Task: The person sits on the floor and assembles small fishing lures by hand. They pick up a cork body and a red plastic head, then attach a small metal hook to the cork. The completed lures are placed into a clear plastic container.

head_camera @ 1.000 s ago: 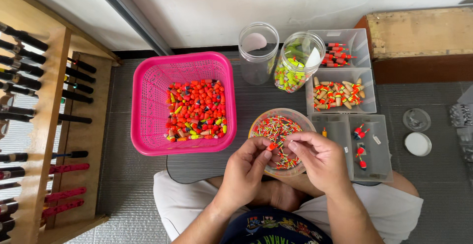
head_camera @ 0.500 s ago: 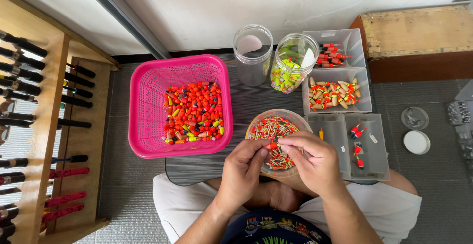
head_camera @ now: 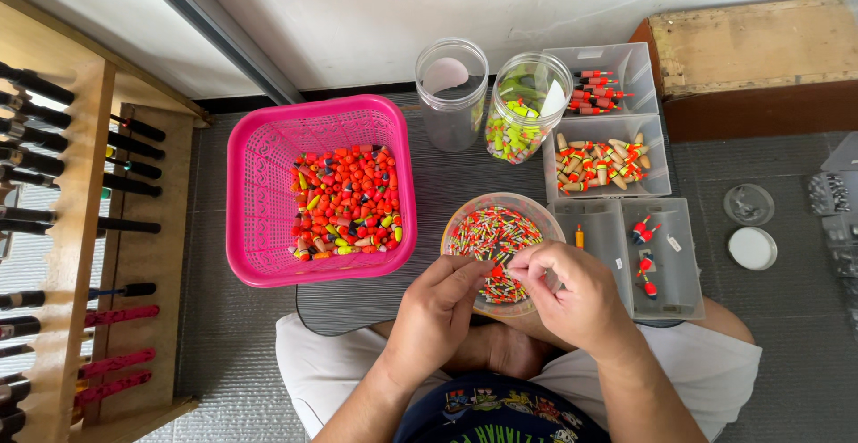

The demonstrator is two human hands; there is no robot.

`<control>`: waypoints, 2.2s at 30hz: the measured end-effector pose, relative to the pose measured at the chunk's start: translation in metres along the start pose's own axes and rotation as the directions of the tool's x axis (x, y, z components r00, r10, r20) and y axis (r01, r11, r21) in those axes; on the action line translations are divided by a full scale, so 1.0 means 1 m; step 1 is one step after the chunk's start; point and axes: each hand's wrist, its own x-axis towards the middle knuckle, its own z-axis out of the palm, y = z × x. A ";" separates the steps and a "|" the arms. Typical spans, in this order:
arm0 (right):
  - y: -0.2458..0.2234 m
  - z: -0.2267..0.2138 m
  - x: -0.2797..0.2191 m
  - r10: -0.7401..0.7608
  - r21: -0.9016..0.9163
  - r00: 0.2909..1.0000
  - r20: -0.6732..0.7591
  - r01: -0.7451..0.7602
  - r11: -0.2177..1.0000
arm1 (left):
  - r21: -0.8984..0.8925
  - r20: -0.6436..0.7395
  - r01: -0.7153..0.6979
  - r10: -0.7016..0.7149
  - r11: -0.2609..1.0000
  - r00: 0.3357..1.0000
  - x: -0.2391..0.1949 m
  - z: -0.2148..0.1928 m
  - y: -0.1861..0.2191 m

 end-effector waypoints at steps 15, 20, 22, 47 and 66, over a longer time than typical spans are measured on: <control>0.004 0.003 0.009 0.043 -0.098 0.980 -0.196 -0.063 0.993 | -0.157 -0.135 0.318 -0.340 0.935 0.931 0.010 0.005 0.004; 0.032 0.016 0.017 0.103 -0.367 0.962 0.252 -0.004 0.930 | -0.164 -0.162 0.298 -0.324 0.940 0.932 0.008 0.010 0.008; 0.048 0.031 0.016 0.128 -0.501 0.912 0.390 0.094 0.860 | -0.165 -0.188 0.255 -0.284 0.953 0.940 0.008 0.015 0.006; 0.023 0.013 0.003 0.507 0.471 0.840 0.191 -0.532 0.703 | -0.323 -0.250 0.242 -0.329 0.915 0.911 0.013 0.020 0.013; 0.019 0.016 0.005 0.462 0.652 0.885 0.055 -0.382 0.655 | -0.398 -0.245 0.252 -0.367 0.882 0.898 0.012 0.028 0.001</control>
